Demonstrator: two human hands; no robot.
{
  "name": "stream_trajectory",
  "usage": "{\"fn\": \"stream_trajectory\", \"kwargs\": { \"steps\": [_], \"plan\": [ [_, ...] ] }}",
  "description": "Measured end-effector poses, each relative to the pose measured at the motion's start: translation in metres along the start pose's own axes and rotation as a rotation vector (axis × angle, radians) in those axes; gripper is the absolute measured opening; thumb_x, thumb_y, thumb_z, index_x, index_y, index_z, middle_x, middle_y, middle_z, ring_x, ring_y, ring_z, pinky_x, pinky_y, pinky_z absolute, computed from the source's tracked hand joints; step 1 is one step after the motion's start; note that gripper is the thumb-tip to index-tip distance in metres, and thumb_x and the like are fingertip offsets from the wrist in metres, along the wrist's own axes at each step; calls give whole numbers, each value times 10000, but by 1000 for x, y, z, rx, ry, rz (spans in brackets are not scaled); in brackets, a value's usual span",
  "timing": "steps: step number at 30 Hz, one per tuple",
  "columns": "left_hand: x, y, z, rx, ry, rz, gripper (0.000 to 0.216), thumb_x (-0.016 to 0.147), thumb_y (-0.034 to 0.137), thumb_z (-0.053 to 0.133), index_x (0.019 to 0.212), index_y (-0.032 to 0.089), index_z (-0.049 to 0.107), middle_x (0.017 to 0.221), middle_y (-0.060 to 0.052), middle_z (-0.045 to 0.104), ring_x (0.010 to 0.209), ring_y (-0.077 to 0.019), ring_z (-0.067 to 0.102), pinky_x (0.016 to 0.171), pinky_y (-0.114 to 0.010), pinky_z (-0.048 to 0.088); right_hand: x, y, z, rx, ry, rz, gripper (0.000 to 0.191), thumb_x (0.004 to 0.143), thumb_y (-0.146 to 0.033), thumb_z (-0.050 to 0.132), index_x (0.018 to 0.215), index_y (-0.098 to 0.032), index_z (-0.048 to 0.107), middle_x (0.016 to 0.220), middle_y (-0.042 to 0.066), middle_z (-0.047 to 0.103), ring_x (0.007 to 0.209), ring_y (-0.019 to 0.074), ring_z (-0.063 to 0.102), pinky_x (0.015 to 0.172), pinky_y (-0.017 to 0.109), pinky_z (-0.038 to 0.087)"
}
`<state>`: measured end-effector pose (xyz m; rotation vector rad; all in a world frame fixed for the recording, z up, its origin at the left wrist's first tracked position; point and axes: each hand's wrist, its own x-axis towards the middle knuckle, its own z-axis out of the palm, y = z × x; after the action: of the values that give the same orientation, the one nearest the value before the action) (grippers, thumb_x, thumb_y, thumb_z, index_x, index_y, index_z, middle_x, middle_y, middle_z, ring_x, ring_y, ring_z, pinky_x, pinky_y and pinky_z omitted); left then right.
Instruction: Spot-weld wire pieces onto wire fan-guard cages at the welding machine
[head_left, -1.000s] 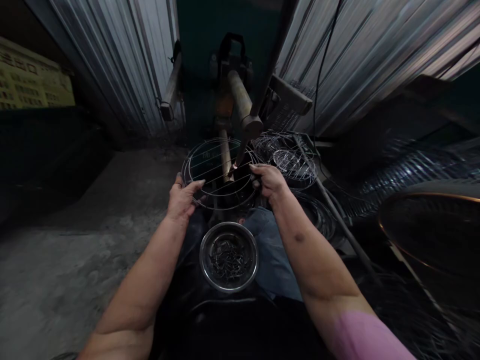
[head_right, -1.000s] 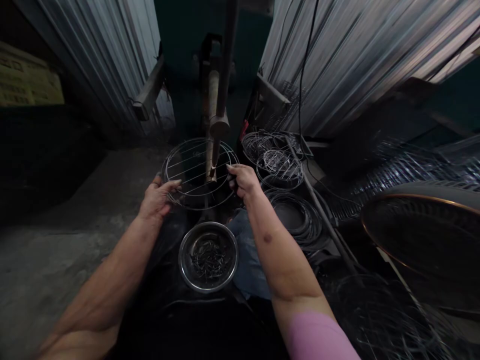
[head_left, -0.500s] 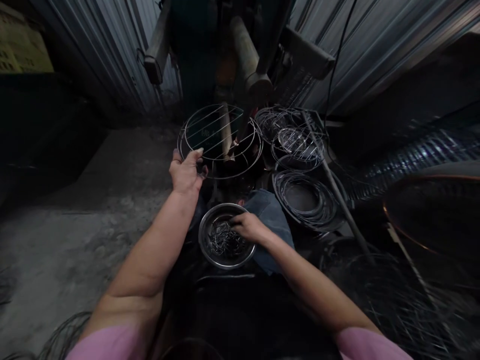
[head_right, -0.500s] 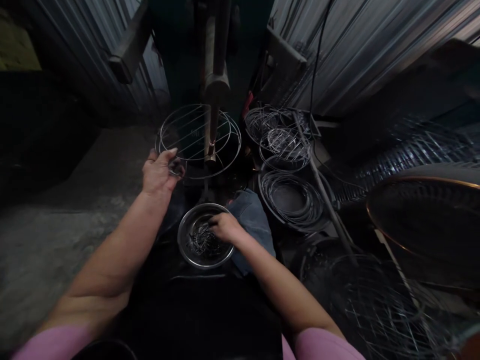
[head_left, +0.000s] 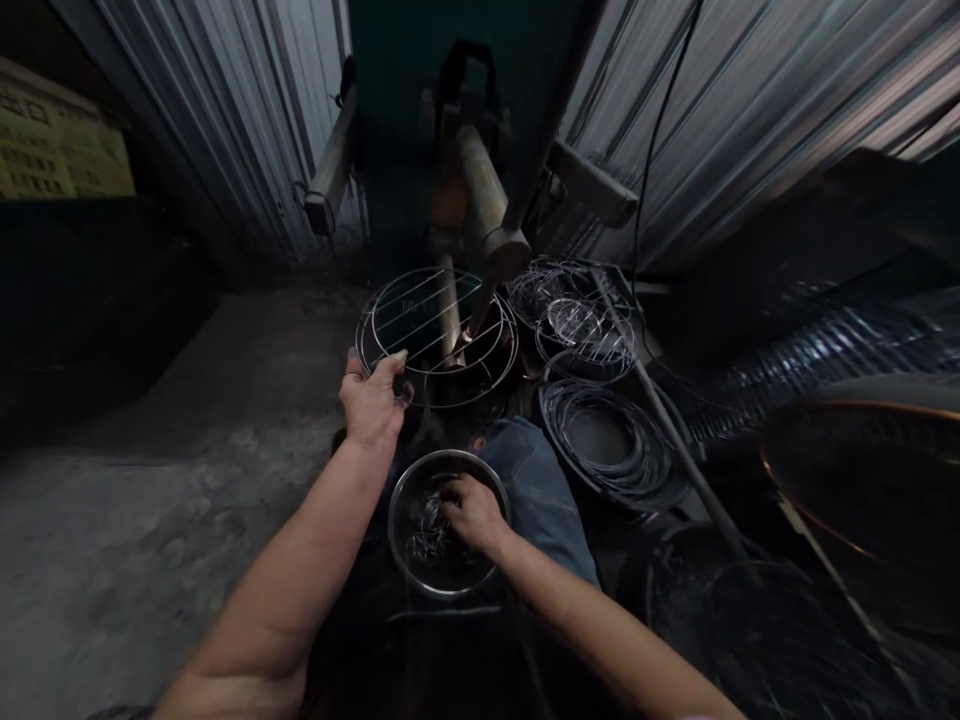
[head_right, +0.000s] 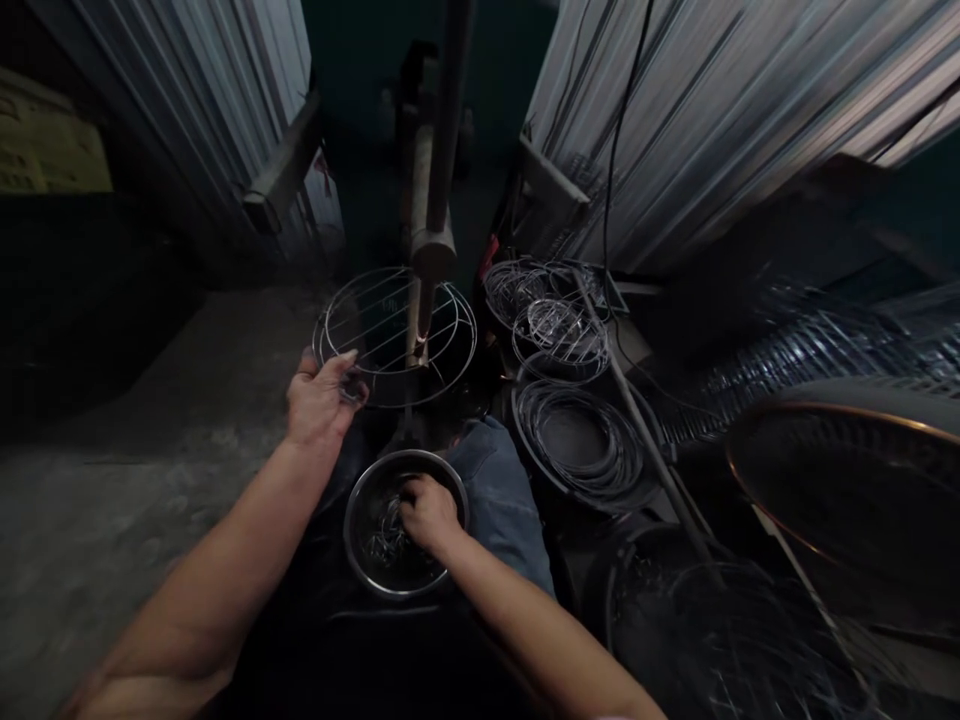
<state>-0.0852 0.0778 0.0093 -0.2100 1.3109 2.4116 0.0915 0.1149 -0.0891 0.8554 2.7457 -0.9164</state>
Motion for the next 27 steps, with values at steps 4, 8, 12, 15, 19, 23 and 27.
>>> {"fn": "stream_trajectory", "kwargs": {
  "steps": [4, 8, 12, 15, 19, 23, 27],
  "plan": [
    [-1, 2, 2, 8, -7, 4, 463, 478, 197, 790, 809, 217, 467, 610, 86, 492, 512, -76, 494, 482, -196, 391, -4, 14, -9, 245, 88, -115, 236, 711, -111, 479, 828, -178, 674, 848, 35, 684, 830, 161, 614, 760, 245, 474],
    [1, -1, 2, 5, -15, 36, 456, 503, 203, 780, 838, 224, 471, 619, 83, 498, 502, -77, 492, 475, -199, 386, -12, 21, -18, 223, 34, -28, 272, 704, -75, 466, 855, -169, 672, 830, 36, 689, 811, 172, 614, 771, 253, 472],
    [3, -5, 3, -21, 2, 53, 515, 528, 193, 768, 963, 236, 496, 621, 87, 496, 512, -74, 496, 483, -192, 374, -10, 20, -22, 82, -56, 22, 333, 746, -48, 484, 989, -135, 694, 1012, 95, 692, 982, 205, 616, 905, 276, 444],
    [0, -6, 5, -40, 42, 17, 588, 517, 173, 768, 1030, 243, 488, 612, 95, 488, 521, -77, 503, 494, -190, 360, -1, 14, -14, -1, -123, 77, 229, 813, -100, 543, 994, -124, 682, 1021, 113, 671, 985, 218, 611, 910, 325, 456],
    [-6, -5, 6, -40, 18, 37, 508, 507, 177, 768, 927, 230, 487, 600, 96, 471, 504, -74, 484, 487, -194, 352, 4, 4, 1, -1, -122, 117, 273, 900, -310, 571, 1126, -159, 587, 1132, 83, 601, 985, 204, 600, 849, 395, 508],
    [-9, -4, 3, -33, 5, 63, 454, 516, 200, 764, 863, 230, 473, 617, 94, 463, 486, -62, 466, 475, -189, 355, 0, -1, 4, -18, -121, 100, 278, 903, -332, 568, 1125, -166, 585, 1122, 78, 601, 966, 199, 607, 822, 380, 519],
    [-8, -4, -1, -26, 18, 16, 458, 507, 225, 772, 852, 229, 471, 657, 90, 463, 492, -55, 462, 466, -182, 364, -6, 2, 1, -58, -128, 33, 177, 811, -119, 572, 949, -145, 679, 1028, 120, 658, 957, 231, 631, 839, 329, 491]
  ]
}}
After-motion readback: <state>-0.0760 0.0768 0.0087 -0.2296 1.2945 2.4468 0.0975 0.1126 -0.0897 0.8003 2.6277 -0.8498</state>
